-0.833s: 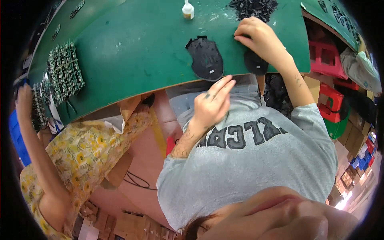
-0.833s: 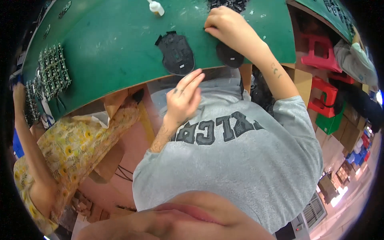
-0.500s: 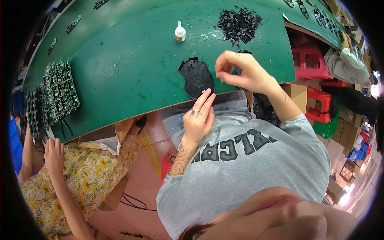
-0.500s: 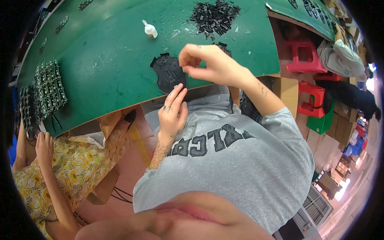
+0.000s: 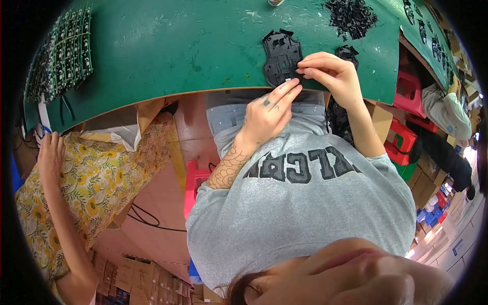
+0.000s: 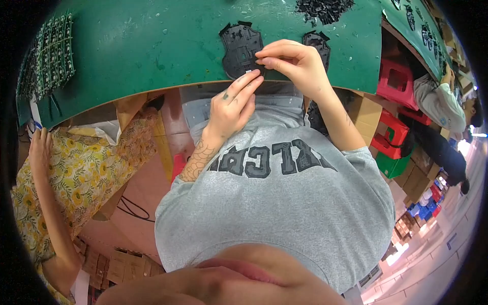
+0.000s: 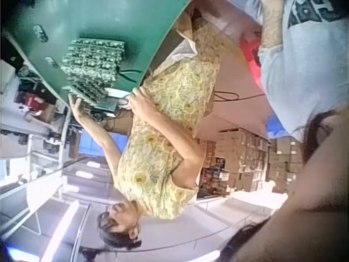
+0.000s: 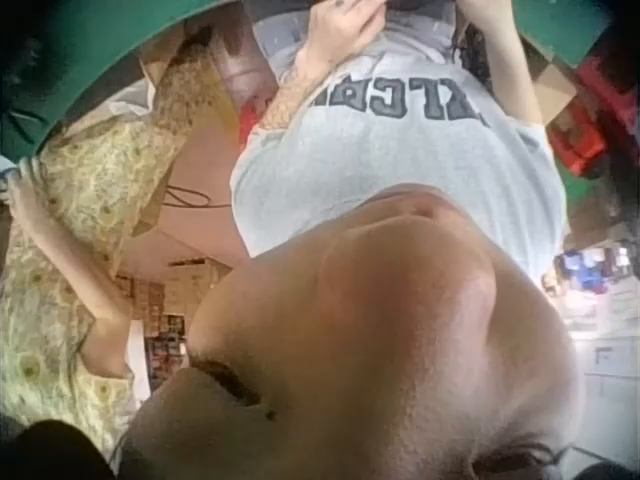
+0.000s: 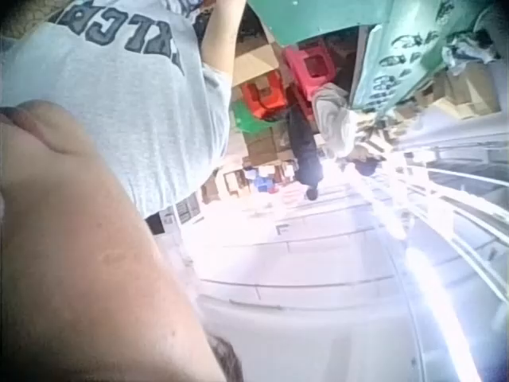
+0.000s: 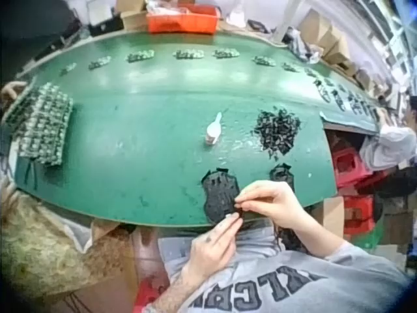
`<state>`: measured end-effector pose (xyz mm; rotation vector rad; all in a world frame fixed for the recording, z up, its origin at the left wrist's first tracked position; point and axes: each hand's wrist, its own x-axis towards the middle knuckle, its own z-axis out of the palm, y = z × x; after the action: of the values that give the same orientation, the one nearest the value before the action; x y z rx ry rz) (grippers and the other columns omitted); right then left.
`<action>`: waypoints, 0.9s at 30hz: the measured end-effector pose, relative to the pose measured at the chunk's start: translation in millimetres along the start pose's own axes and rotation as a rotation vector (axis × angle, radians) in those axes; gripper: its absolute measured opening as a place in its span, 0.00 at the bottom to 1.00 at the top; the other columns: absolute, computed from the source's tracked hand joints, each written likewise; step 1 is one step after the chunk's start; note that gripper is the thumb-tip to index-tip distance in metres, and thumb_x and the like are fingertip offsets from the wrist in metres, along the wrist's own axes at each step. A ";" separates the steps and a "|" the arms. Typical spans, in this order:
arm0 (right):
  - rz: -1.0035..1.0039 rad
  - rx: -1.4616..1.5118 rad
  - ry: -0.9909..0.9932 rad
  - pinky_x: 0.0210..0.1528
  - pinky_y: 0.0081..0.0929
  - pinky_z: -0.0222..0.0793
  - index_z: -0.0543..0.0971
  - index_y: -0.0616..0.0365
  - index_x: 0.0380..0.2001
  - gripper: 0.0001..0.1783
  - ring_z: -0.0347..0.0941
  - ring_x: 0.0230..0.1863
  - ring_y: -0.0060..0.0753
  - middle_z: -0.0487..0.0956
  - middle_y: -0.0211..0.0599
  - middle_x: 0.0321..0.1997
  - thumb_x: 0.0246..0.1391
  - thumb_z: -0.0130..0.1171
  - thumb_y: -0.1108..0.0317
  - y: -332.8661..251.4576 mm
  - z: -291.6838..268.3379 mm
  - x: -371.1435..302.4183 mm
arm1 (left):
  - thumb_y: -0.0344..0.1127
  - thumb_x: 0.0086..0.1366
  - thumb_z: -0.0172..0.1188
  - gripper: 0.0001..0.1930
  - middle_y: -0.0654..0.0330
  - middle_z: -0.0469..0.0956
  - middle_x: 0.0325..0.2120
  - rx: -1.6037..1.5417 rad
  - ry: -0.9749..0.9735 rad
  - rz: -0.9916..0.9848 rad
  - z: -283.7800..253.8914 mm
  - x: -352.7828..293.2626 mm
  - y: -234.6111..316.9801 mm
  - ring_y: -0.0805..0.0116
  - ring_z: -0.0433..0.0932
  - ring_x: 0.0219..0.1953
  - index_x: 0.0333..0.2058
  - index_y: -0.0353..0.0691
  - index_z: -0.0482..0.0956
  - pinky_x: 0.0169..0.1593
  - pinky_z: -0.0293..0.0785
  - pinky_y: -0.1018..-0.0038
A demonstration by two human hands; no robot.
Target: Assembling computer mouse components by applying glue and attaching small plastic parts to the base.
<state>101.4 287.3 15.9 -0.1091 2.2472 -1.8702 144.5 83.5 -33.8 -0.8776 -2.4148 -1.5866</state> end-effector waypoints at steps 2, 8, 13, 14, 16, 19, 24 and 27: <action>-0.015 -0.085 0.019 0.44 0.20 0.77 0.84 0.62 0.40 0.10 0.81 0.40 0.26 0.84 0.37 0.38 0.54 0.62 0.78 -1.6 2.8 -2.6 | 0.20 0.53 0.59 0.24 0.55 0.76 0.53 -0.006 -0.006 0.003 -0.6 -0.8 0.2 0.57 0.80 0.49 0.51 0.38 0.78 0.47 0.80 0.68; 0.117 -0.127 0.125 0.42 0.20 0.77 0.84 0.64 0.37 0.08 0.82 0.38 0.24 0.84 0.36 0.36 0.52 0.63 0.79 -8.3 4.7 -9.5 | 0.20 0.52 0.59 0.24 0.55 0.76 0.53 -0.002 -0.014 0.007 0.6 -0.8 0.4 0.58 0.80 0.48 0.51 0.38 0.78 0.46 0.80 0.69; -0.183 -0.479 0.121 0.38 0.20 0.76 0.84 0.60 0.36 0.09 0.82 0.35 0.29 0.84 0.36 0.35 0.48 0.65 0.78 -11.9 4.5 -12.2 | 0.21 0.51 0.59 0.25 0.57 0.76 0.53 0.002 0.020 0.044 3.3 0.0 -2.8 0.61 0.81 0.45 0.50 0.38 0.78 0.44 0.80 0.70; -0.182 -0.479 0.121 0.38 0.20 0.76 0.84 0.60 0.36 0.09 0.82 0.35 0.29 0.84 0.36 0.35 0.48 0.65 0.78 -12.3 5.4 -11.5 | 0.22 0.49 0.59 0.25 0.59 0.76 0.52 0.022 0.035 0.061 4.1 0.0 -3.9 0.64 0.82 0.42 0.50 0.37 0.78 0.42 0.80 0.72; -0.316 -0.610 0.112 0.36 0.23 0.75 0.85 0.58 0.34 0.09 0.80 0.34 0.31 0.81 0.35 0.34 0.46 0.66 0.78 -13.5 8.1 -10.2 | 0.22 0.49 0.59 0.25 0.59 0.76 0.52 0.020 0.044 0.070 4.7 0.9 -6.0 0.64 0.82 0.42 0.50 0.37 0.78 0.42 0.80 0.72; -0.296 -0.659 0.090 0.34 0.25 0.73 0.84 0.57 0.33 0.09 0.77 0.33 0.32 0.78 0.35 0.33 0.45 0.67 0.77 -11.2 9.1 -10.3 | 0.22 0.49 0.59 0.25 0.58 0.76 0.52 0.015 0.037 0.067 3.4 -0.2 -5.2 0.64 0.82 0.42 0.50 0.37 0.78 0.41 0.80 0.72; -0.321 -0.656 0.100 0.34 0.24 0.73 0.84 0.57 0.33 0.09 0.77 0.32 0.32 0.77 0.34 0.33 0.45 0.67 0.77 -6.8 10.0 -8.7 | 0.22 0.48 0.59 0.25 0.58 0.76 0.51 0.014 0.041 0.070 3.2 0.5 -5.9 0.64 0.82 0.42 0.50 0.37 0.78 0.41 0.80 0.72; -0.319 -0.647 0.102 0.33 0.24 0.73 0.84 0.57 0.33 0.09 0.77 0.32 0.31 0.78 0.34 0.33 0.45 0.67 0.77 -5.9 10.8 -8.9 | 0.22 0.48 0.59 0.25 0.58 0.76 0.51 0.013 0.047 0.078 2.4 -0.1 -5.4 0.64 0.82 0.42 0.50 0.36 0.78 0.41 0.80 0.72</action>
<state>111.9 277.4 20.9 -0.5056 2.9638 -1.2029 142.3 84.0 -39.2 -0.9095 -2.3274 -1.5447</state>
